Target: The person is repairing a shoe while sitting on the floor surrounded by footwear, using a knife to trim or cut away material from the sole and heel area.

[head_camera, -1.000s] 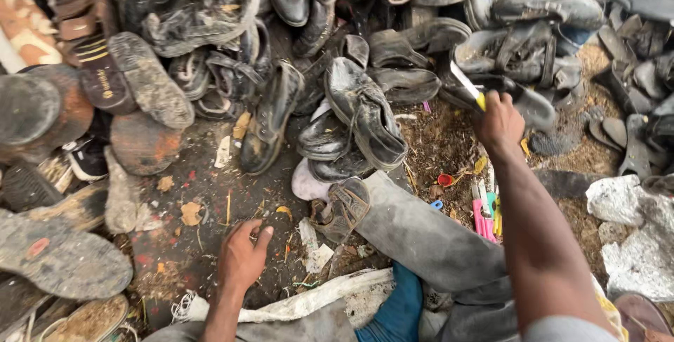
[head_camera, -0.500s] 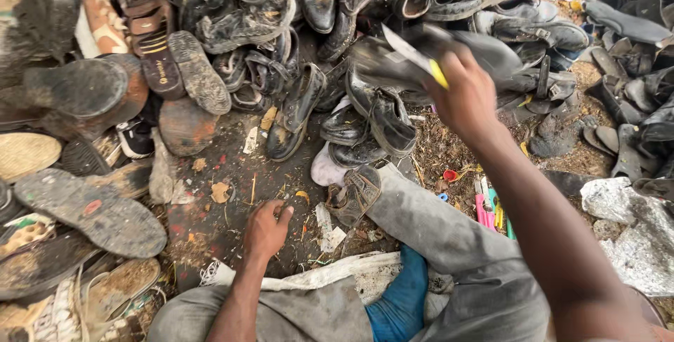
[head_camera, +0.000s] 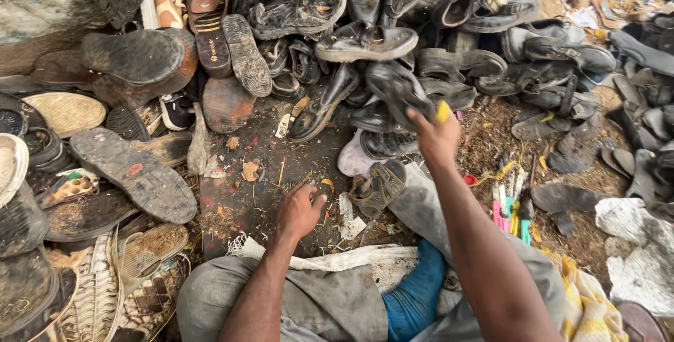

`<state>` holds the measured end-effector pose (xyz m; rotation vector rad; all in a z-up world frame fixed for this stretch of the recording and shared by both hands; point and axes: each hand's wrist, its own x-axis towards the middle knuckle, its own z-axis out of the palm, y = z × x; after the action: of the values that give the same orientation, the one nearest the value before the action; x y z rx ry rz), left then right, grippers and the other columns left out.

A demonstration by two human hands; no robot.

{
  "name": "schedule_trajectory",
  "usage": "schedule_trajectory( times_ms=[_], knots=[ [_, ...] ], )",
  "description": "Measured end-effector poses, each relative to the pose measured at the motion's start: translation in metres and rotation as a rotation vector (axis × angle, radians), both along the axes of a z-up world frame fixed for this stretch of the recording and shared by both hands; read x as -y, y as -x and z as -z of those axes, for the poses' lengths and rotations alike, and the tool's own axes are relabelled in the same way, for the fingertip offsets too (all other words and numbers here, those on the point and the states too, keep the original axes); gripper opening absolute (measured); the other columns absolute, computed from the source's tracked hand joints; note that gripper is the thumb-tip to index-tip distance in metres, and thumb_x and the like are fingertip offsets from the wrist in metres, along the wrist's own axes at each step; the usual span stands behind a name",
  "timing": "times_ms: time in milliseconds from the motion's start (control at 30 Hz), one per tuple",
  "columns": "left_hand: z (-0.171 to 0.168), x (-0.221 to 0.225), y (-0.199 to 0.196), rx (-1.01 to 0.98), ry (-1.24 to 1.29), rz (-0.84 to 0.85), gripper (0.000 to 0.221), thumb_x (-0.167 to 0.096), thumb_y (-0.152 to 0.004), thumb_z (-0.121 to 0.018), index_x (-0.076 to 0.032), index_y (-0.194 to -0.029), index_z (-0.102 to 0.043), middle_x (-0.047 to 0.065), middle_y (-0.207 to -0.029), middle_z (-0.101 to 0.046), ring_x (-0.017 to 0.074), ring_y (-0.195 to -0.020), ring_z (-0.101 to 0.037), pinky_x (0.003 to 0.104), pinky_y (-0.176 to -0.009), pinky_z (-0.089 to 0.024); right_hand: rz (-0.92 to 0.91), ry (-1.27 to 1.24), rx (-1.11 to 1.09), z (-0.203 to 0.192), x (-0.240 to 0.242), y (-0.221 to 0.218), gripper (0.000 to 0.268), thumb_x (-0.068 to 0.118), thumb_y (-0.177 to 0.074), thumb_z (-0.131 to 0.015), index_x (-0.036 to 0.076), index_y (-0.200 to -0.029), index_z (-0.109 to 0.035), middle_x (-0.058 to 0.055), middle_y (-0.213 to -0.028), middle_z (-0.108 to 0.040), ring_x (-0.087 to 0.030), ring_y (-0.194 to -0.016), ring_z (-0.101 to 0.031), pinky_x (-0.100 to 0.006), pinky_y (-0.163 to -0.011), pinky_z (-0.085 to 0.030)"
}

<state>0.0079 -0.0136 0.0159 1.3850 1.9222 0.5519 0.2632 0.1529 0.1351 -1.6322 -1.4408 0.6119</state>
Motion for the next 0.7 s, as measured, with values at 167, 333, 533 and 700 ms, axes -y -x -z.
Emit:
schedule_trajectory(
  times_ms=[167,333,533,700],
  knots=[
    [0.011,0.006,0.006,0.016,-0.071,-0.005,0.046,-0.034,-0.092,-0.072,-0.002,-0.124,-0.066,0.018,-0.127,-0.068,0.0318,-0.115,-0.067,0.044,-0.099,-0.052,-0.147,0.072,-0.144,-0.015,-0.001,0.013,0.032,0.026,-0.088,-0.076,0.006,-0.111,-0.063,-0.002,-0.100,-0.072,-0.009,-0.061,-0.058,-0.029,-0.053,-0.050],
    [0.004,0.005,0.000,0.017,-0.053,-0.015,0.041,-0.034,-0.093,-0.070,-0.005,-0.121,-0.068,0.016,-0.124,-0.069,0.0318,-0.112,-0.067,0.044,-0.097,-0.052,-0.139,0.089,0.445,0.088,0.079,-0.012,0.030,0.014,-0.076,-0.090,0.004,-0.092,-0.067,-0.014,-0.077,-0.071,-0.015,-0.066,-0.053,-0.039,-0.062,-0.048],
    [-0.001,0.026,0.006,0.048,-0.299,-0.121,0.036,-0.032,-0.091,-0.073,-0.004,-0.114,-0.071,0.017,-0.115,-0.070,0.0340,-0.100,-0.069,0.044,-0.087,-0.053,0.019,0.085,-0.056,0.102,0.154,0.013,0.032,0.015,-0.082,-0.084,0.004,-0.081,-0.053,-0.010,-0.070,-0.058,-0.019,-0.066,-0.050,-0.038,-0.062,-0.047],
    [-0.001,0.034,0.012,0.157,-0.372,-0.293,0.035,-0.033,-0.092,-0.072,-0.005,-0.113,-0.072,0.016,-0.104,-0.074,0.0307,-0.092,-0.071,0.041,-0.083,-0.055,-0.130,0.006,0.005,0.108,0.176,0.062,0.027,0.016,-0.085,-0.083,0.005,-0.083,-0.058,-0.008,-0.071,-0.059,-0.019,-0.065,-0.052,-0.035,-0.064,-0.048]
  ],
)
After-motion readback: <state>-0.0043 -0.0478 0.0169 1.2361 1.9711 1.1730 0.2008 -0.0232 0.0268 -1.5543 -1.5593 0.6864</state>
